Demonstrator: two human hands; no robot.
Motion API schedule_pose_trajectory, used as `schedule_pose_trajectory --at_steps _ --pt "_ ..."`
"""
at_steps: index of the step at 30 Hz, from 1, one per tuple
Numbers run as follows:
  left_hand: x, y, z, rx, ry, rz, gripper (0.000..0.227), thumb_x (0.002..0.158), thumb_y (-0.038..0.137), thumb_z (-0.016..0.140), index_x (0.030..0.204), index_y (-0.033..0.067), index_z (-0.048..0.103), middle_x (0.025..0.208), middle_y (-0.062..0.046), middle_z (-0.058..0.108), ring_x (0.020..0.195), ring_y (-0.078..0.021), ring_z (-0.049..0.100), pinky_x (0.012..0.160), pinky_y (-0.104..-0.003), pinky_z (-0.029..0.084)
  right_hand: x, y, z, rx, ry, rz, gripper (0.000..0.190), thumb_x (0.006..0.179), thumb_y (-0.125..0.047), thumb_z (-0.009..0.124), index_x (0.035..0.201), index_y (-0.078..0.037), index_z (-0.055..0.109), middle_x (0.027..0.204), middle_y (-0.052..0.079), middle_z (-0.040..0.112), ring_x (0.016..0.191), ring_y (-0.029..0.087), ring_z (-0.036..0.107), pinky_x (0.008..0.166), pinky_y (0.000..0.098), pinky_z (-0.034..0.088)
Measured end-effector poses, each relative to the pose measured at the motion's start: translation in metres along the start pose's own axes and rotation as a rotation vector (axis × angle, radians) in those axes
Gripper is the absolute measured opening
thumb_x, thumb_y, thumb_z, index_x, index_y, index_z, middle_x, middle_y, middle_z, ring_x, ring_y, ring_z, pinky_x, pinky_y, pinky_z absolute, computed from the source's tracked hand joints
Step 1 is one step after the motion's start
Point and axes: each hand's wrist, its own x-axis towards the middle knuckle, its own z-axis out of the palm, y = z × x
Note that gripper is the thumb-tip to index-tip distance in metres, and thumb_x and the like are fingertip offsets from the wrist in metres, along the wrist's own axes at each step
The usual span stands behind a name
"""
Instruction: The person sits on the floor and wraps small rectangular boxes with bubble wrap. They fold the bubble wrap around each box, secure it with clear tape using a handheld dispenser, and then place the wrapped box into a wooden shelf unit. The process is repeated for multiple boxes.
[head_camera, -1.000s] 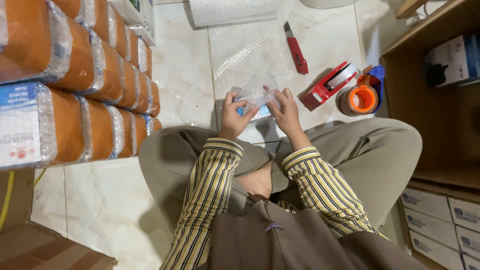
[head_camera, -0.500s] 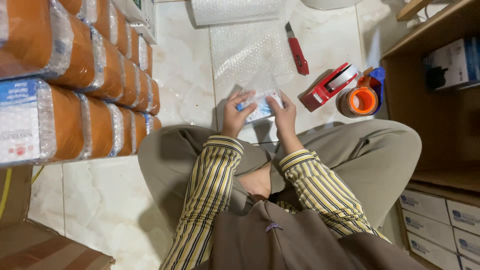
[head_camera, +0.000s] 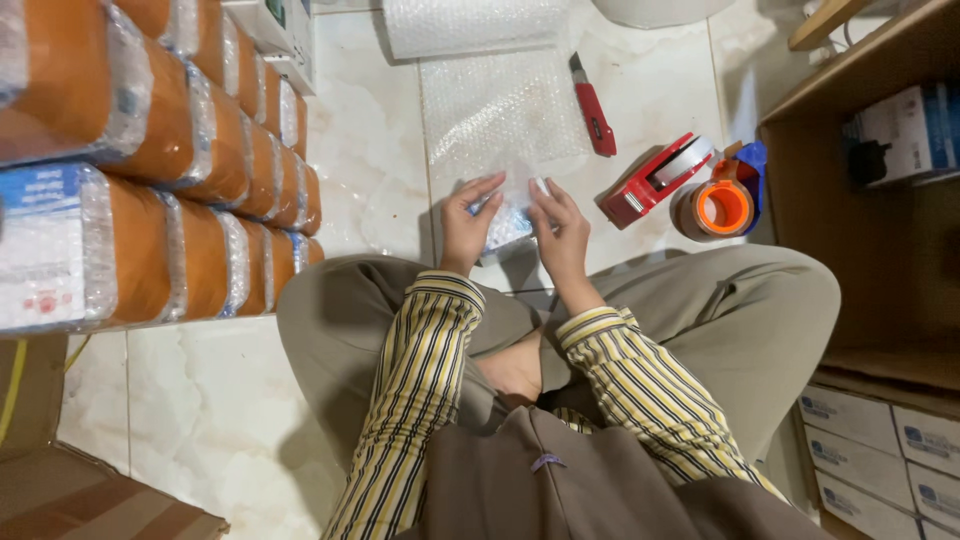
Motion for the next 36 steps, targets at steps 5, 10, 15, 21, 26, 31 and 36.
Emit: schedule_pose_trajectory --at_steps 5,10,15,21,26,31,36 --pt "-0.002 -0.002 -0.003 -0.044 0.005 0.032 0.024 0.087 0.002 0.063 0.109 0.0077 0.069 0.107 -0.013 0.068 0.110 -0.0259 0.058 0.097 -0.040 0.043 0.009 0.000 -0.013 -0.139 -0.345 -0.135 0.030 0.088 -0.030 0.065 0.117 -0.035 0.065 0.133 0.019 0.046 0.120 0.044 0.047 0.102 0.0484 0.038" --pt "0.001 -0.004 -0.002 -0.013 -0.037 0.088 0.026 0.085 -0.003 0.060 0.105 0.0098 0.071 0.101 -0.012 0.069 0.105 -0.0277 0.061 0.093 -0.040 0.046 0.046 -0.002 -0.025 -0.190 -0.496 -0.420 0.024 0.081 -0.025 0.071 0.106 -0.026 0.071 0.138 0.021 0.040 0.126 0.048 0.038 0.108 0.0541 0.027" --pt "0.001 0.006 0.003 0.051 -0.071 0.151 0.031 0.083 -0.006 0.059 0.104 0.0126 0.072 0.099 -0.012 0.069 0.102 -0.0289 0.063 0.090 -0.040 0.048 0.063 0.003 -0.026 -0.141 -0.646 -0.586 0.020 0.075 -0.025 0.077 0.094 -0.021 0.074 0.133 0.014 0.051 0.126 0.043 0.042 0.108 0.0548 0.027" --pt "0.004 0.031 0.005 0.106 -0.094 0.268 0.038 0.083 -0.015 0.051 0.105 0.0082 0.071 0.104 -0.014 0.067 0.098 -0.0364 0.063 0.088 -0.042 0.049 0.057 0.025 -0.016 -0.084 -0.676 -0.436 0.011 0.081 -0.017 0.069 0.092 -0.018 0.069 0.119 0.011 0.051 0.111 0.039 0.054 0.098 0.0474 0.041" --pt "0.000 0.031 0.009 0.151 -0.127 0.298 0.030 0.080 -0.009 0.060 0.101 0.0088 0.072 0.102 -0.008 0.068 0.093 -0.0292 0.066 0.086 -0.040 0.050 0.060 0.027 -0.016 -0.119 -0.624 -0.492 0.007 0.079 -0.017 0.072 0.086 -0.015 0.070 0.109 0.009 0.051 0.103 0.034 0.054 0.094 0.0449 0.041" --pt "-0.008 0.023 0.009 0.293 -0.207 0.399 0.041 0.070 0.000 0.073 0.110 0.0097 0.068 0.111 -0.008 0.065 0.100 -0.0304 0.063 0.090 -0.041 0.049 0.054 0.033 -0.015 -0.219 -0.498 -0.569 0.009 0.078 -0.015 0.072 0.087 -0.017 0.070 0.104 0.006 0.053 0.104 0.029 0.054 0.096 0.0437 0.037" --pt "-0.014 0.021 0.008 0.322 -0.144 0.454 0.027 0.079 0.001 0.066 0.105 0.0080 0.070 0.102 -0.009 0.067 0.096 -0.0300 0.065 0.085 -0.039 0.051 0.043 0.027 -0.012 -0.264 -0.334 -0.677 0.003 0.082 -0.016 0.070 0.084 -0.019 0.070 0.100 0.001 0.059 0.105 0.019 0.057 0.097 0.0399 0.036"
